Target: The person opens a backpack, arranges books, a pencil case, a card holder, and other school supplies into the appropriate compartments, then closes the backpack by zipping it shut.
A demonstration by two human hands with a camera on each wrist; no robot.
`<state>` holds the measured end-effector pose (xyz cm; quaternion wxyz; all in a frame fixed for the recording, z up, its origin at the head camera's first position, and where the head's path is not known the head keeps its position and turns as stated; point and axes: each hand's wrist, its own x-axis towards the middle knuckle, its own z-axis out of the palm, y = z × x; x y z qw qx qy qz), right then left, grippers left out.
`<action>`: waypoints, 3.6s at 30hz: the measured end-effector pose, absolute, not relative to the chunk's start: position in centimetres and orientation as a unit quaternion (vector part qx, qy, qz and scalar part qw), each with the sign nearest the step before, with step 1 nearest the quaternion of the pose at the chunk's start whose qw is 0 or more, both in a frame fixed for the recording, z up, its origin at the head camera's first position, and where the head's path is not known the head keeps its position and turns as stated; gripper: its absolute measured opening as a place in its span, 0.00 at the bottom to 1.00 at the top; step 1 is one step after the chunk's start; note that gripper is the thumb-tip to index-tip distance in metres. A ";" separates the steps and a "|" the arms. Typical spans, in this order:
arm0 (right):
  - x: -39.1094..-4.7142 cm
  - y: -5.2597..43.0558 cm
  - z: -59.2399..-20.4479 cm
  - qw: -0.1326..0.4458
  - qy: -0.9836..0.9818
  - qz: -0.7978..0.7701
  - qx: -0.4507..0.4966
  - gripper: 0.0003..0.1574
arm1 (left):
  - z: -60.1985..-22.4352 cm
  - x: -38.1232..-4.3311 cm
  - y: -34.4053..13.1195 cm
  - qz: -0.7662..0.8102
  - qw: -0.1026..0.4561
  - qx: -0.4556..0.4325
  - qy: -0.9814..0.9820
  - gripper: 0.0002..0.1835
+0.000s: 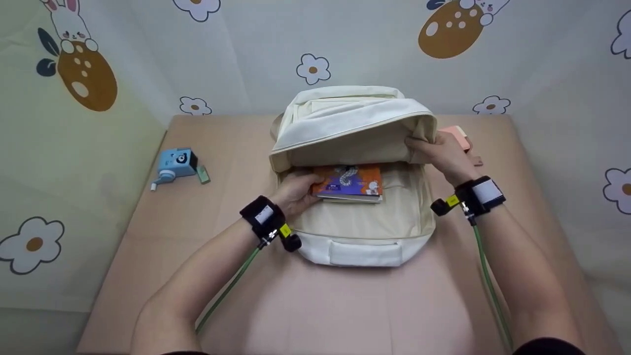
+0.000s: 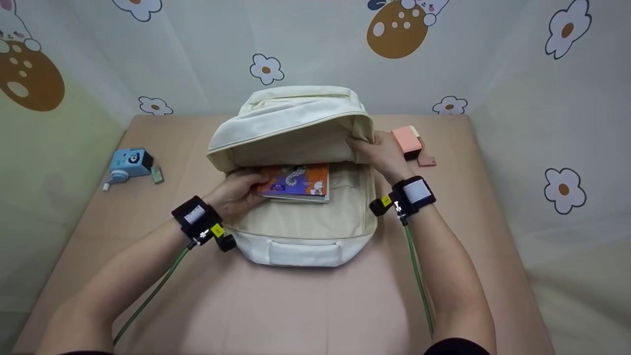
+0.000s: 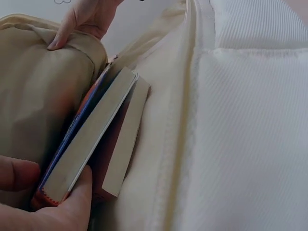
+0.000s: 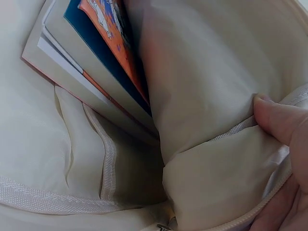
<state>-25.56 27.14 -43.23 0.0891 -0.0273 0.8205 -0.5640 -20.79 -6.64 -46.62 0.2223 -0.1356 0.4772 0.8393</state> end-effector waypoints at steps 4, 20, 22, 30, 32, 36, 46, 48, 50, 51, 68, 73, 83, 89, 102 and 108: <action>-25.5 27.1 -43.3 0.087 0.818 -0.567 -0.030 0.34 | -46.4 -20.3 -6.7 0.820 0.198 -0.133 0.520 0.17; -25.3 27.0 -43.4 0.102 0.818 -0.565 -0.030 0.38 | -45.9 -18.7 -7.8 0.809 0.239 -0.043 0.536 0.29; -25.3 27.0 -43.4 0.105 0.818 -0.564 -0.031 0.39 | -45.6 -18.5 -8.0 0.808 0.239 -0.052 0.536 0.27; -25.3 27.1 -43.8 0.100 0.814 -0.572 -0.025 0.41 | -43.3 -16.8 -10.7 0.734 0.257 0.015 0.628 0.29; -25.3 27.2 -43.8 0.099 0.810 -0.577 -0.030 0.40 | -42.6 -16.5 -12.2 0.678 0.268 0.042 0.683 0.26; -25.4 27.2 -43.8 0.092 0.809 -0.580 -0.035 0.39 | -41.8 -16.9 -15.5 0.529 0.241 0.074 0.811 0.15; -25.1 27.1 -43.7 0.091 0.815 -0.571 -0.040 0.39 | -43.2 -19.6 -16.7 0.461 0.017 0.112 0.880 0.40; -25.0 27.1 -43.8 0.092 0.817 -0.568 -0.041 0.40 | -43.3 -19.9 -16.0 0.463 -0.005 0.131 0.877 0.35; -24.8 27.2 -43.8 0.091 0.818 -0.567 -0.037 0.40 | -43.2 -20.0 -15.4 0.455 -0.024 0.135 0.880 0.28; -24.7 27.2 -43.8 0.091 0.819 -0.565 -0.036 0.39 | -43.2 -20.1 -15.1 0.449 -0.035 0.133 0.883 0.25; -20.9 27.9 -44.8 -0.048 0.885 -0.440 -0.149 0.18 | -43.7 -18.6 -14.3 0.393 -0.088 0.152 0.903 0.14; -19.6 28.2 -45.3 -0.125 0.897 -0.377 -0.195 0.21 | -44.2 -18.0 -14.5 0.386 -0.100 0.181 0.899 0.17; -16.6 28.6 -45.6 -0.234 0.888 -0.264 -0.294 0.35 | -45.4 -17.0 -15.2 0.348 -0.107 0.246 0.898 0.20; -15.2 28.6 -45.9 -0.259 0.878 -0.236 -0.326 0.40 | -46.3 -16.7 -15.5 0.311 -0.130 0.302 0.892 0.24; -13.8 29.1 -47.4 -0.196 0.897 -0.189 -0.349 0.19 | -47.6 -16.0 -16.3 0.255 -0.098 0.368 0.889 0.23; -13.4 29.1 -48.1 -0.197 0.891 -0.178 -0.368 0.17 | -48.1 -15.9 -16.4 0.238 -0.084 0.387 0.887 0.23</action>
